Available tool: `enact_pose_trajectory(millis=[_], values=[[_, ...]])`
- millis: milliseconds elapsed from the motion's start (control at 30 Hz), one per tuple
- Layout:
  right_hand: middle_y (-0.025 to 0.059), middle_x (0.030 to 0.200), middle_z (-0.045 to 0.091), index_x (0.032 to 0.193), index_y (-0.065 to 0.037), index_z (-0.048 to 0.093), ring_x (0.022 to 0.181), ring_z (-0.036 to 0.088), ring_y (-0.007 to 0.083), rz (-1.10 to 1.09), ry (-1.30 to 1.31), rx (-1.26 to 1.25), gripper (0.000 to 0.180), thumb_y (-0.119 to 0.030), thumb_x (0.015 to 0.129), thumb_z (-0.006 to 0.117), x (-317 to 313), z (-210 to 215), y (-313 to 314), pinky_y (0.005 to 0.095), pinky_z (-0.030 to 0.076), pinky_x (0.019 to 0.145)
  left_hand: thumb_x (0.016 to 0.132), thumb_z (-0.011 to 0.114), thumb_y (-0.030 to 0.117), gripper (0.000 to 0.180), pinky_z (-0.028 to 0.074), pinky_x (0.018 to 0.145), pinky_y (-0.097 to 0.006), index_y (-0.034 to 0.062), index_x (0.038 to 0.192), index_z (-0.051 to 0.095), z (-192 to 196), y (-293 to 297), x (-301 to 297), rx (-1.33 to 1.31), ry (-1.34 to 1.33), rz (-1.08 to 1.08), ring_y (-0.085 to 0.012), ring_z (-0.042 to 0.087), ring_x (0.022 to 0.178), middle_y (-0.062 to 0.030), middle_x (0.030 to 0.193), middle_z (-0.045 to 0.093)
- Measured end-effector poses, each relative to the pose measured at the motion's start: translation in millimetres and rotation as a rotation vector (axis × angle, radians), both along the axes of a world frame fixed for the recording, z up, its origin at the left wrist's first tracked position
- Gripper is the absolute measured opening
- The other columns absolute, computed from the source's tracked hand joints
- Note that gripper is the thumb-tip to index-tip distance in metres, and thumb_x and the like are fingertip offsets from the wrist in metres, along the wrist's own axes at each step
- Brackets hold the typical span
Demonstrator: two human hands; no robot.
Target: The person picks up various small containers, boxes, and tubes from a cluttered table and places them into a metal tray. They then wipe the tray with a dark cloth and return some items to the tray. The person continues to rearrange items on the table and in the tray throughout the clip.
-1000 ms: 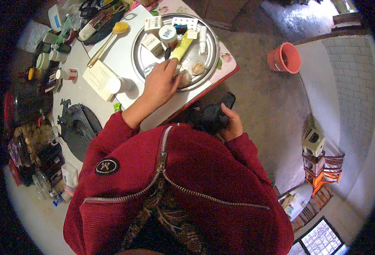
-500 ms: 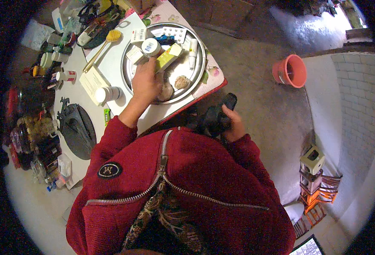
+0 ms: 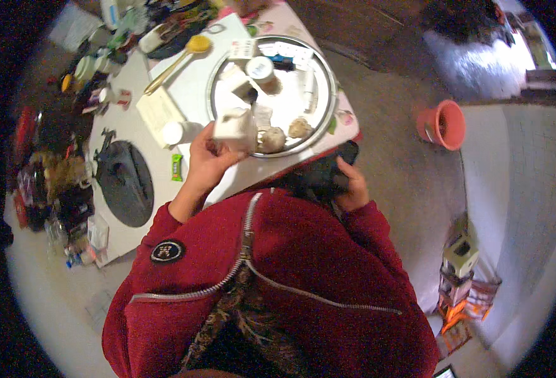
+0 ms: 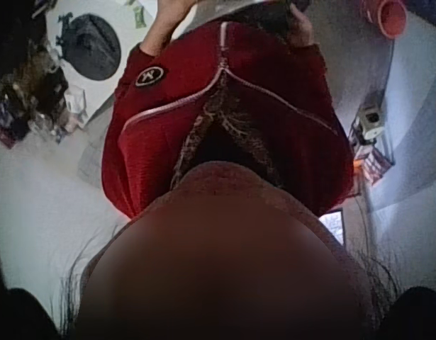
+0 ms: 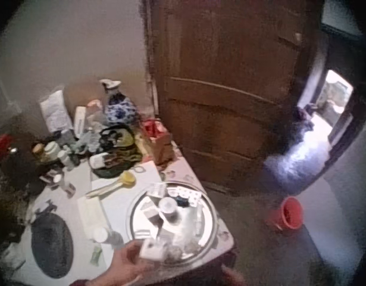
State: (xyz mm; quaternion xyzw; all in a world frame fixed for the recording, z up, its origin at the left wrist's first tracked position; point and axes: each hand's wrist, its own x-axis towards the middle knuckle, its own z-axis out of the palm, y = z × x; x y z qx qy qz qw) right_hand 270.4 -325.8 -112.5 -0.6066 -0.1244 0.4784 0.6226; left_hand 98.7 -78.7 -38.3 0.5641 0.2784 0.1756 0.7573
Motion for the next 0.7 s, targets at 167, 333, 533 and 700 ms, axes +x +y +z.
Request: enact_pose_trajectory(millis=[167, 333, 533, 700], values=[[0.0101, 0.107, 0.063, 0.109, 0.002, 0.057, 0.1, 0.06, 0.0183, -0.26, 0.571, 0.012, 0.02, -0.009, 0.095, 0.049, -10, 1, 8, 0.0336, 0.048, 0.092, 0.066, 0.073, -0.004, 0.049, 0.05, 0.083, -0.029, -0.0029, 0.111, 0.056, 44, 48, -88, 0.199, 0.143, 0.327, -0.0155, 0.063, 0.089, -0.0084, 0.104, 0.064], [0.009, 0.108, 0.062, 0.109, 0.001, 0.057, 0.102, 0.059, 0.0189, -0.23, 0.48, -0.051, 0.022, -0.015, 0.095, 0.051, -29, -2, 16, 0.0351, 0.047, 0.094, 0.068, 0.073, 0.0, 0.037, 0.05, 0.075, -0.028, -0.0025, 0.102, 0.06, 15, 138, -149, 0.388, 0.057, 0.715, -0.0157, 0.062, 0.075, -0.0057, 0.085, 0.065], [0.012, 0.11, 0.062, 0.11, -0.001, 0.057, 0.102, 0.06, 0.0256, -0.42, 0.863, -0.017, 0.029, -0.021, 0.089, 0.059, -50, 10, 25, 0.0405, 0.046, 0.094, 0.064, 0.077, 0.009, 0.035, 0.05, 0.06, -0.03, -0.0037, 0.093, 0.063, -50, 221, -190, 0.481, 0.73, 0.699, -0.016, 0.063, 0.071, -0.0117, 0.081, 0.066], [0.0133, 0.11, 0.062, 0.111, -0.001, 0.056, 0.102, 0.06, 0.029, -0.5, 0.726, -0.002, 0.032, -0.021, 0.088, 0.061, -68, 14, 21, 0.0424, 0.046, 0.094, 0.061, 0.078, 0.02, 0.042, 0.05, 0.056, -0.032, -0.0027, 0.094, 0.066, -93, 282, -175, 0.785, 1.146, 0.508, -0.0195, 0.064, 0.059, -0.0118, 0.072, 0.067]])
